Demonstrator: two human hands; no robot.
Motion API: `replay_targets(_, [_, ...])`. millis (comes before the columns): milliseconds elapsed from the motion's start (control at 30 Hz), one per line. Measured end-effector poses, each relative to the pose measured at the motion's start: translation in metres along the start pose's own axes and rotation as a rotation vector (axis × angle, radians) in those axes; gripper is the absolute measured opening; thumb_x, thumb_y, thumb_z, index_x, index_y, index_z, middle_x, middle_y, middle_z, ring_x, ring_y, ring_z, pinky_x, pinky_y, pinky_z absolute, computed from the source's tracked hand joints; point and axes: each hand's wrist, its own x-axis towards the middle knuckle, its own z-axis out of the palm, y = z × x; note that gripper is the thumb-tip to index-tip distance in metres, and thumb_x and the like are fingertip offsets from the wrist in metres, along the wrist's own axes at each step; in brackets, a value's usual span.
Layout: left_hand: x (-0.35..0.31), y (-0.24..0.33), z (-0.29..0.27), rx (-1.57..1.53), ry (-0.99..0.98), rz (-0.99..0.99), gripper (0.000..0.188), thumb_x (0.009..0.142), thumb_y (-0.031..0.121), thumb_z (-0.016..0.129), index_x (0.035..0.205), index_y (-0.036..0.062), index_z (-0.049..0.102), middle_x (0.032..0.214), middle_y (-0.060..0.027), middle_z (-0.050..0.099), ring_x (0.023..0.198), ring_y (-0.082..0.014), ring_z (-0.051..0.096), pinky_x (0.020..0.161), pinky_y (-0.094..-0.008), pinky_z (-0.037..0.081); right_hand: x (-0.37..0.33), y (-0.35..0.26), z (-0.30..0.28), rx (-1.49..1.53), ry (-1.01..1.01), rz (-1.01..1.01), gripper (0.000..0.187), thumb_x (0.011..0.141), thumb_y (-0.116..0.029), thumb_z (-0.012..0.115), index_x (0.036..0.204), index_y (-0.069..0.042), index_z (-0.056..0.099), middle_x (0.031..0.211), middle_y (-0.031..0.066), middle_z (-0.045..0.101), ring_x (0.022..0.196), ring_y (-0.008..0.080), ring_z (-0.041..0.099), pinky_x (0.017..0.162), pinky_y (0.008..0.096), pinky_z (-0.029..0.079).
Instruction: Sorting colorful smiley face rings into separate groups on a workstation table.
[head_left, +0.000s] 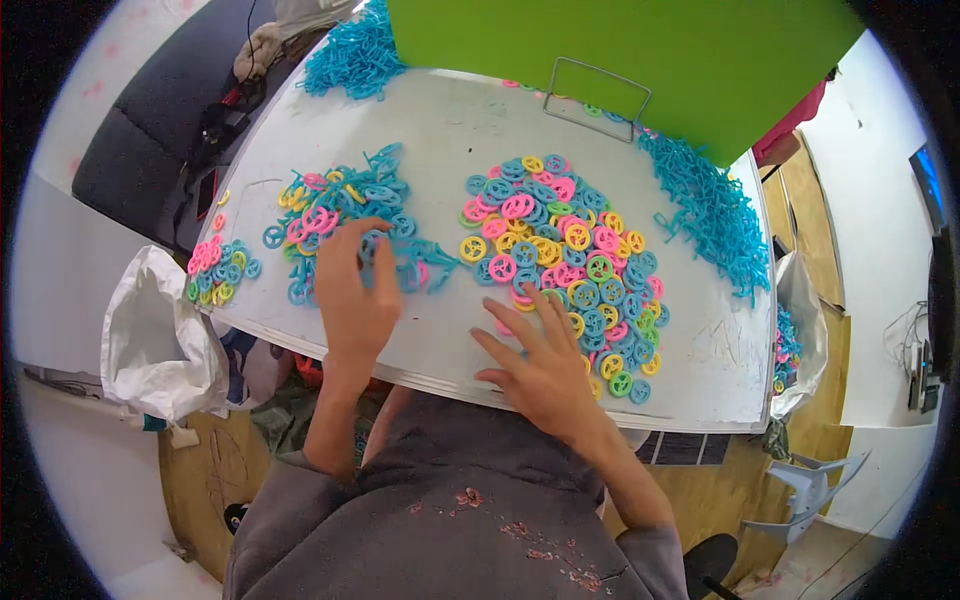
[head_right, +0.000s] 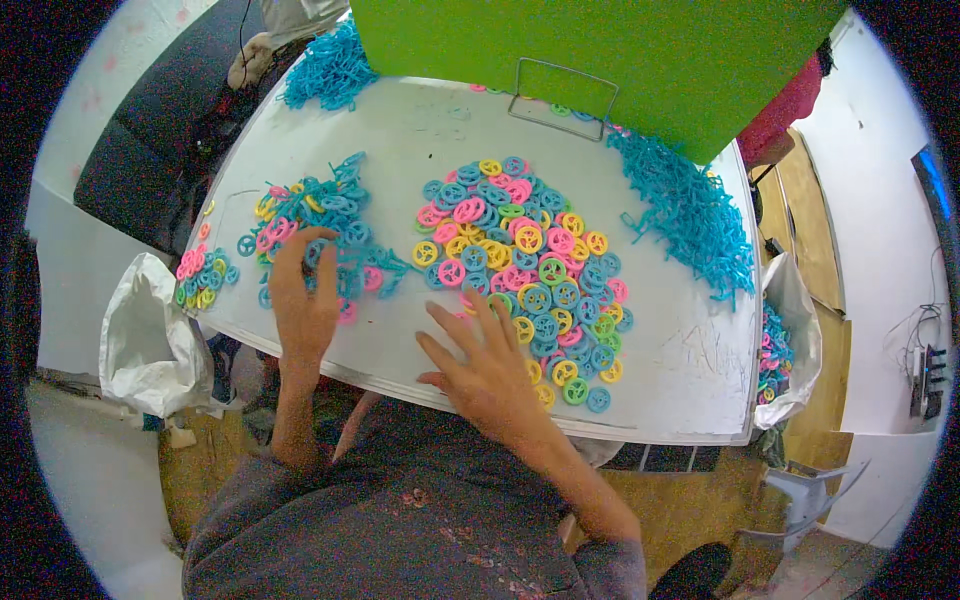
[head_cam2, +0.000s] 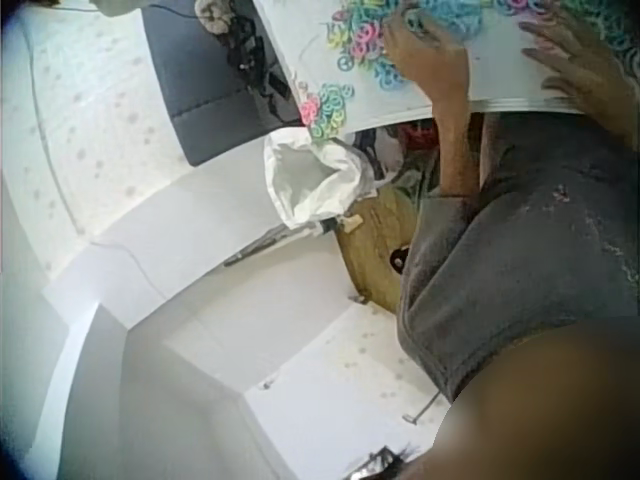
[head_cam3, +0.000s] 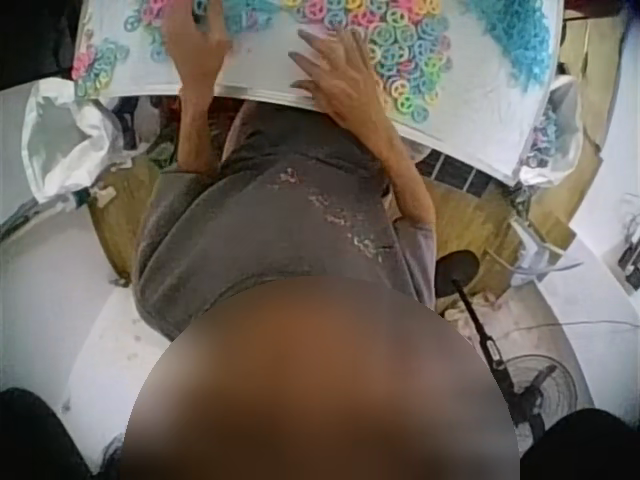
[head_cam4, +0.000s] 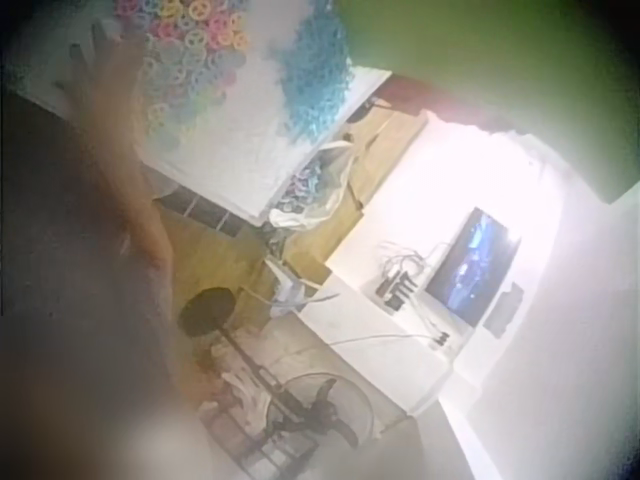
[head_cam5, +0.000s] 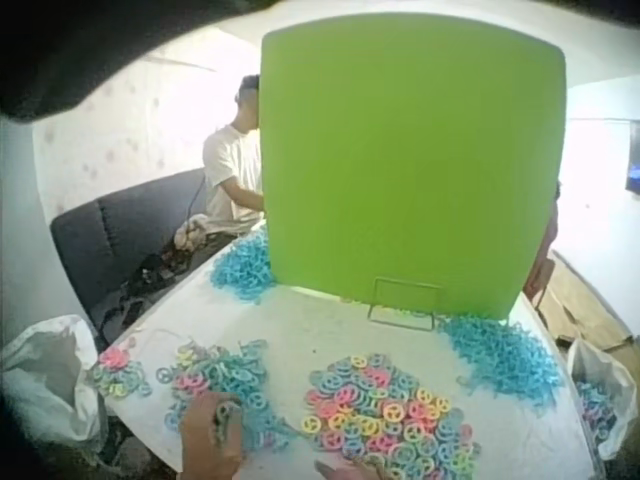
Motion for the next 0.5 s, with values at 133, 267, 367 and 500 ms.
replay_targets(133, [-0.006,-0.002,0.017,0.304,0.173,0.180,0.028,0.078,0.003,0.061,0.106,0.0068,0.064,0.103,-0.0115,0.058,0.095,-0.0294,0.050,0.083,-0.0431,0.039,0.005,0.009,0.009,-0.133,-0.201,0.016,0.067,0.075,-0.045,0.066,0.130,-0.011,0.049,0.146,0.0124,0.032,0.135,0.0428,0.022,0.109,0.0566,0.021])
replay_targets(267, [-0.021,0.000,0.019,0.236,0.152,0.269,0.032,0.077,0.004,0.064,0.109,0.0070,0.063,0.117,-0.0124,0.056,0.109,-0.0299,0.050,0.093,-0.0462,0.037,0.006,0.023,0.007,-0.201,-0.239,-0.001,0.073,0.077,-0.053,0.060,0.135,-0.010,0.045,0.147,0.0142,0.029,0.136,0.0444,0.019,0.110,0.0589,0.016])
replay_targets(367, [-0.035,-0.006,0.024,0.111,-0.248,0.471,0.029,0.077,0.004,0.064,0.106,0.0039,0.064,0.121,-0.0118,0.056,0.120,-0.0312,0.046,0.101,-0.0469,0.034,0.006,0.030,0.007,-0.176,-0.196,-0.017,0.062,0.079,-0.041,0.064,0.130,-0.010,0.050,0.142,0.0113,0.037,0.134,0.0415,0.025,0.109,0.0586,0.017])
replay_targets(500, [-0.050,-0.016,0.015,0.189,-0.309,0.421,0.022,0.077,0.005,0.065,0.098,0.0017,0.065,0.121,-0.0108,0.058,0.124,-0.0349,0.044,0.105,-0.0487,0.033,0.011,0.040,0.007,-0.300,-0.067,-0.010,0.038,0.078,-0.022,0.068,0.113,-0.010,0.062,0.132,0.0056,0.050,0.130,0.0350,0.035,0.108,0.0567,0.023])
